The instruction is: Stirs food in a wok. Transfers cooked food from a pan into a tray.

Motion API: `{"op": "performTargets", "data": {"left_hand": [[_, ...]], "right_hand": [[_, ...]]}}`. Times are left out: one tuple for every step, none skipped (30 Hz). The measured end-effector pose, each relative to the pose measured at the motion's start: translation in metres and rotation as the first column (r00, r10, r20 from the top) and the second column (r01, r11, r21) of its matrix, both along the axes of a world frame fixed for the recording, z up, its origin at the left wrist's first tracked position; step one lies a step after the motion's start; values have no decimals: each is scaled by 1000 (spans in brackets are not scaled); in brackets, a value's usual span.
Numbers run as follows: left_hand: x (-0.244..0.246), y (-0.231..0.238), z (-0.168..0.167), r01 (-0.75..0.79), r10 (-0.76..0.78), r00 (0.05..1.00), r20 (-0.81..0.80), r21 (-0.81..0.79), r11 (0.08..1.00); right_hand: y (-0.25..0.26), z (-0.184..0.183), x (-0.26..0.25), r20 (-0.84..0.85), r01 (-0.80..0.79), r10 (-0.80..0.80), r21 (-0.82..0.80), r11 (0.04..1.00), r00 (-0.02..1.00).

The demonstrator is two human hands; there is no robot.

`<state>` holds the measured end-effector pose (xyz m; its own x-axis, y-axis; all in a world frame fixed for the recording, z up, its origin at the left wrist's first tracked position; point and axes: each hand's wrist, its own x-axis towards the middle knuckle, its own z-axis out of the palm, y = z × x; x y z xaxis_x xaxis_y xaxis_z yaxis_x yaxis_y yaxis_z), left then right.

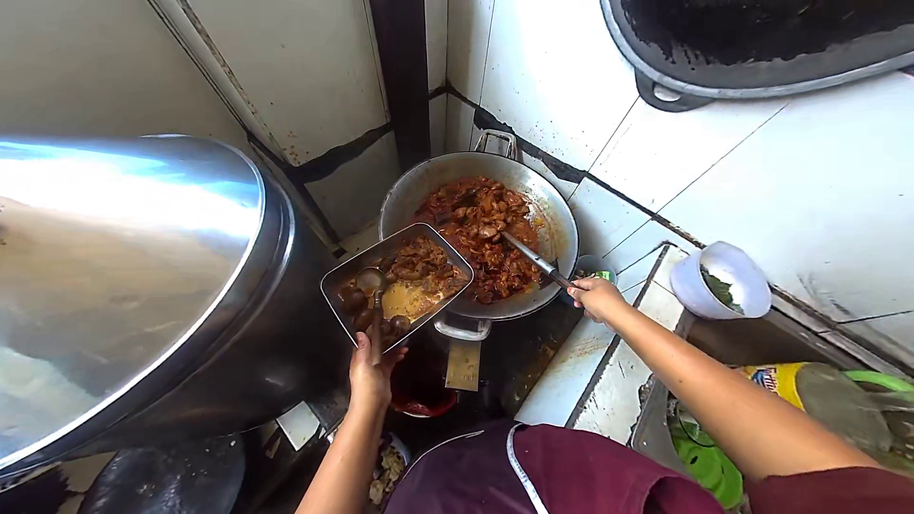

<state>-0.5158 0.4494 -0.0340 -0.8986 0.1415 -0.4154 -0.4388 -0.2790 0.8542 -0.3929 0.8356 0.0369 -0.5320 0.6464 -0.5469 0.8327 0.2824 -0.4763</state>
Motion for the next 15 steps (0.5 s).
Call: {"op": "performTargets", "data": {"left_hand": [[-2,0,1,2,-2,1000,28,-5,1000],[-4,-1,2,-2,3,998,57,-6,1000],[-5,-2,3,-14,14,997,77,-4,1000],[-7,-3,5,-15,15,996,89,-1,1000],[-8,-4,6,-9,9,996,93,-5,1000],[-9,-5,8,-1,2,996,94,-12,1000],[-11,-6,10,14,-12,995,95,-21,1000],[-13,-7,11,27,-24,994,102,-31,999],[-14,-8,12,43,-37,993,115,-46,998],[-16,-10,12,69,-60,990,126,-64,996],[-18,-14,11,102,-90,987,135,-83,991],[-20,-18,10,139,-123,982,140,-106,985],[-22,-21,10,170,-152,978,144,-123,978],[-24,-24,10,197,-177,973,148,-132,971],[-27,-26,10,216,-194,968,161,-133,967]], "right_hand": [[0,2,5,1,9,-9,-12,1000,1000],[1,3,10,-5,13,-13,-14,1000,1000],[2,4,14,-9,12,-12,-13,1000,1000],[1,6,19,-14,7,-7,-11,1000,1000],[1,7,23,-15,2,-2,-6,1000,1000],[0,10,27,-12,-8,8,2,1000,1000],[0,12,30,-15,-10,11,13,1000,1000],[0,14,33,-19,-8,9,23,1000,1000],[0,16,37,-22,-6,7,31,1000,1000],[0,17,40,-30,-5,6,35,999,1000],[0,18,44,-39,-5,6,33,999,999],[-1,20,47,-52,-1,3,31,1000,999],[-1,22,50,-65,4,-2,31,1000,998],[-2,26,53,-75,11,-9,33,999,997],[-4,31,56,-78,16,-13,37,999,997]]}}
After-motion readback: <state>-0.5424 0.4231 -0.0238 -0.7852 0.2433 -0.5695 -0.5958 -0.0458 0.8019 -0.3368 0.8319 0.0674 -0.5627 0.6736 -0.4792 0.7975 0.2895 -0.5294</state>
